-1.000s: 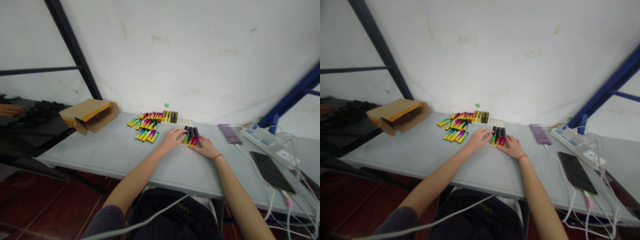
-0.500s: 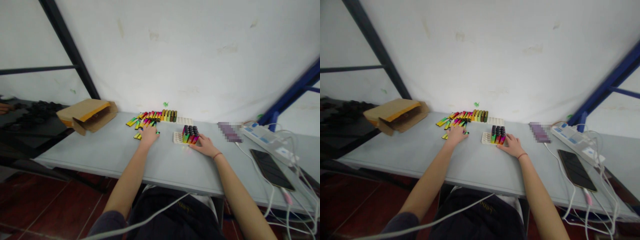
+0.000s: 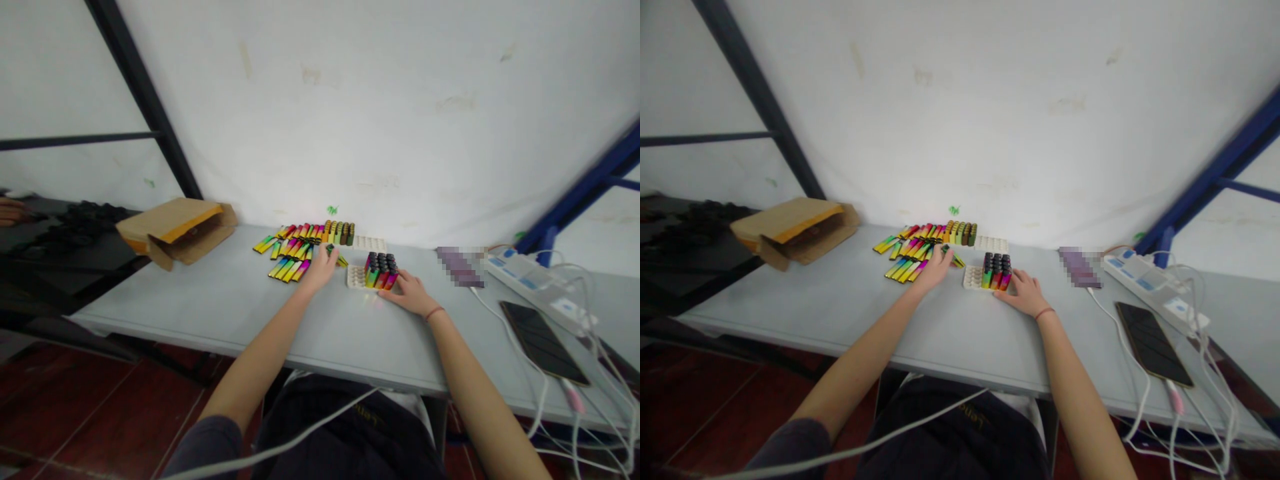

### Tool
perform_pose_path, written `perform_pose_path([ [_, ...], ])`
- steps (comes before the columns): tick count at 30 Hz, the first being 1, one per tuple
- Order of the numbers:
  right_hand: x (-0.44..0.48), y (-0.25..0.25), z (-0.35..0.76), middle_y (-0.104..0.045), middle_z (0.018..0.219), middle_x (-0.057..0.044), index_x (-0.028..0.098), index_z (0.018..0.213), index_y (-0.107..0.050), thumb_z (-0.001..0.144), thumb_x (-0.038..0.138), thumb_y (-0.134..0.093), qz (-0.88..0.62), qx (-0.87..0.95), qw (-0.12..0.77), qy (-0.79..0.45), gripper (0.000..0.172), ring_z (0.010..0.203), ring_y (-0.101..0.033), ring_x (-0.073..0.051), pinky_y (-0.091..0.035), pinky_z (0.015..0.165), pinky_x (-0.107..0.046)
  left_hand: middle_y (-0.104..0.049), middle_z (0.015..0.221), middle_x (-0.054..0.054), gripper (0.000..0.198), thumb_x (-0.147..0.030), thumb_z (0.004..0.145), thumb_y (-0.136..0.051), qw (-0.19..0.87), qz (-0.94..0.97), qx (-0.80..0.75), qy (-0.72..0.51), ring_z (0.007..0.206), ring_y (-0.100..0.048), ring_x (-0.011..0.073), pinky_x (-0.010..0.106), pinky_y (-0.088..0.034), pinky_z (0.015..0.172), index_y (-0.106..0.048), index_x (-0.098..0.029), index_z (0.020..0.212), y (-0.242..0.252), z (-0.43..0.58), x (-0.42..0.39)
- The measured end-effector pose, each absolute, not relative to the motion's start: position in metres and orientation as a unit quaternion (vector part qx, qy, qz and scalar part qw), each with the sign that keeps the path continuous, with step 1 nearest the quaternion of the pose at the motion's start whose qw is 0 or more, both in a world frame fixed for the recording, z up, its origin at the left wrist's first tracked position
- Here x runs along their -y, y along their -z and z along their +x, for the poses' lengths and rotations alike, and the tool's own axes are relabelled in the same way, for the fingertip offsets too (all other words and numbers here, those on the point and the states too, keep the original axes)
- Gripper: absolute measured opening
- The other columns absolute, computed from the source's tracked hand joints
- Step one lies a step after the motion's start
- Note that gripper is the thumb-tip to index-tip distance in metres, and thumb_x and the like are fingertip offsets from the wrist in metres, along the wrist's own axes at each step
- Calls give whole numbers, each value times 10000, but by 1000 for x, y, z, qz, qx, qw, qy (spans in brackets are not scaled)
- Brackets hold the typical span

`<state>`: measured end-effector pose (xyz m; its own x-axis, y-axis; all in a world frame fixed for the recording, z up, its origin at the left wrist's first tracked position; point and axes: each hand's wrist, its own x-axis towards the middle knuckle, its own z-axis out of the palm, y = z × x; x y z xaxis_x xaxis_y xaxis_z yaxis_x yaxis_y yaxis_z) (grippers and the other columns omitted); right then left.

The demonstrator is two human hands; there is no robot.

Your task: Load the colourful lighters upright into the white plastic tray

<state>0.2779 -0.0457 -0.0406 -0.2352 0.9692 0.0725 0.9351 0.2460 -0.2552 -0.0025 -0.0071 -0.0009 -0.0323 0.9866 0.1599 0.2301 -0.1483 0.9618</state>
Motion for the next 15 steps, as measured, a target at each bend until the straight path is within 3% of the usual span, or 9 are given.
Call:
perform_pose_path([
  [5,46,40,277,-494,1583,-171,206,1398,-587,947,624,-586,-610,780,107,-83,615,1469,-441,-331,-343,1195,-526,-605,975,0,301,-484,981,-592,561,426,-446,-553,731,-636,108,281,-602,706,-486,-278,1174,-8,9,15],
  [11,45,41,278,-495,1584,-161,210,1427,-567,948,627,-586,-608,782,107,-82,636,1468,-444,-326,-334,1202,-528,-603,920,-29,322,-523,976,-593,607,366,-393,-587,748,-679,115,281,-604,685,-425,-275,1095,-14,8,19],
  [15,45,41,278,-500,1581,-154,224,1424,-573,939,650,-592,-610,782,107,-75,645,1468,-445,-336,-341,1198,-520,-557,738,-67,291,-494,958,-590,593,398,-402,-573,538,-559,86,194,-462,539,-443,-246,987,-8,8,13],
])
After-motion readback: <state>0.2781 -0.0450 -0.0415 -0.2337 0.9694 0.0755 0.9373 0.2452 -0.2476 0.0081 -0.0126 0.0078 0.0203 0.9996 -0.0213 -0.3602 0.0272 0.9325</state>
